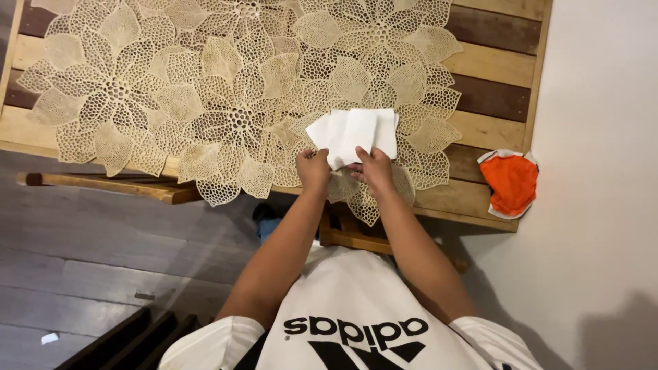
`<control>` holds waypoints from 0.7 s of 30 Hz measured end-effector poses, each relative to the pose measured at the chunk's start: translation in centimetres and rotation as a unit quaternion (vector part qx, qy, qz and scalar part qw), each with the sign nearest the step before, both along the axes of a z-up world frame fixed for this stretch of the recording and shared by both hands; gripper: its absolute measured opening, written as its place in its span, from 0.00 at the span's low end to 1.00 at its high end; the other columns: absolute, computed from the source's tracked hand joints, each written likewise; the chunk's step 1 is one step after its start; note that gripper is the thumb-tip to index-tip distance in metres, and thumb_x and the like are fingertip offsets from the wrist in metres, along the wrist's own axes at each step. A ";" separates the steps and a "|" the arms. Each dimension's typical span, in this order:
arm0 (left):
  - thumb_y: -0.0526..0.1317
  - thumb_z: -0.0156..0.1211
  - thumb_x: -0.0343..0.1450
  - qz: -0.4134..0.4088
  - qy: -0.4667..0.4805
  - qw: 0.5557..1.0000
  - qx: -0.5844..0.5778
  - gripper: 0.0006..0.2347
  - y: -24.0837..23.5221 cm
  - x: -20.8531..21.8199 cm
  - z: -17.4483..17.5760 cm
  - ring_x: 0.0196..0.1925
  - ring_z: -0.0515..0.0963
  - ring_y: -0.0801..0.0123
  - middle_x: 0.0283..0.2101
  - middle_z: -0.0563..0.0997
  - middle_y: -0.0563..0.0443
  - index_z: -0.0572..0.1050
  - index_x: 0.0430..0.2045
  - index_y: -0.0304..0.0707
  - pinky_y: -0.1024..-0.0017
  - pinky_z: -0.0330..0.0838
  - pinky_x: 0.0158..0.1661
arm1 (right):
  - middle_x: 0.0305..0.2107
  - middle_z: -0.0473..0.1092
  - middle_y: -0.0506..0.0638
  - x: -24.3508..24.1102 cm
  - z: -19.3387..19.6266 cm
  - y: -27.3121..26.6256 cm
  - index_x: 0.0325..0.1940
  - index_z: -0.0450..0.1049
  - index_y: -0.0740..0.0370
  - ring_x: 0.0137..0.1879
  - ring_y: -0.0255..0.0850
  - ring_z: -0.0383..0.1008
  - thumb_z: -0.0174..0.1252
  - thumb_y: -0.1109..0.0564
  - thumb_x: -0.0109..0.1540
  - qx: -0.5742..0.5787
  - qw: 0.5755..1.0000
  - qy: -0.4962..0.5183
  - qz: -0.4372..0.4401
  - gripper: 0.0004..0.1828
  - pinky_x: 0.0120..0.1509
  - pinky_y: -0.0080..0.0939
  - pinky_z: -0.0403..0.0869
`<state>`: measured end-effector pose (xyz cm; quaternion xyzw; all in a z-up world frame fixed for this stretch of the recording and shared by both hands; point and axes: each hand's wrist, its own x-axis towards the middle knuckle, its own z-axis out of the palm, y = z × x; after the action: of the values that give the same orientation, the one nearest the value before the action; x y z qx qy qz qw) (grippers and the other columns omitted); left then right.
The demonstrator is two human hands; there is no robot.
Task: Sort and arrange paper napkins on a dining table.
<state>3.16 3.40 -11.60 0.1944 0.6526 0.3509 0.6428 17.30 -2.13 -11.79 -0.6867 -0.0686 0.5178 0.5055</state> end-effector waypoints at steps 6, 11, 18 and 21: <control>0.33 0.66 0.64 0.032 -0.052 0.996 0.067 0.24 0.5 -0.3 -3.2 0.28 0.78 0.68 0.35 0.79 0.44 0.63 0.52 0.27 0.71 0.76 0.27 | 0.37 0.78 0.54 -1.4 4.3 -0.2 0.55 0.71 0.66 0.34 0.37 0.81 0.59 0.53 0.65 -0.060 0.986 -0.112 0.112 0.18 0.31 0.36 0.78; 0.32 0.65 0.65 0.026 -0.072 0.997 -0.028 0.22 1.0 0.3 -1.0 0.25 0.75 0.64 0.33 0.77 0.41 0.64 0.52 0.31 0.67 0.70 0.23 | 0.36 0.78 0.56 -1.5 4.3 0.4 0.55 0.70 0.67 0.33 0.38 0.81 0.61 0.51 0.65 -0.119 0.965 -0.188 0.137 0.20 0.31 0.36 0.79; 0.39 0.63 0.66 -0.003 -0.085 0.982 -0.169 0.13 1.6 0.8 4.9 0.26 0.78 0.61 0.32 0.77 0.44 0.74 0.41 0.33 0.62 0.67 0.21 | 0.31 0.78 0.56 -0.9 2.2 0.5 0.47 0.74 0.69 0.27 0.40 0.80 0.62 0.54 0.64 -0.098 0.968 -0.205 0.109 0.15 0.28 0.38 0.78; 0.41 0.66 0.66 -0.073 0.010 0.990 -0.117 0.14 1.2 2.4 1.7 0.27 0.78 0.51 0.30 0.80 0.36 0.77 0.37 0.28 0.58 0.67 0.24 | 0.30 0.78 0.55 -0.8 2.5 0.6 0.44 0.76 0.68 0.27 0.41 0.80 0.62 0.55 0.62 -0.074 0.970 -0.206 0.103 0.13 0.27 0.40 0.77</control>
<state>5.59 4.58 -9.85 0.1688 0.6799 0.2222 0.6781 16.53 -1.55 -9.32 -0.8033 -0.2027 0.4182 0.3723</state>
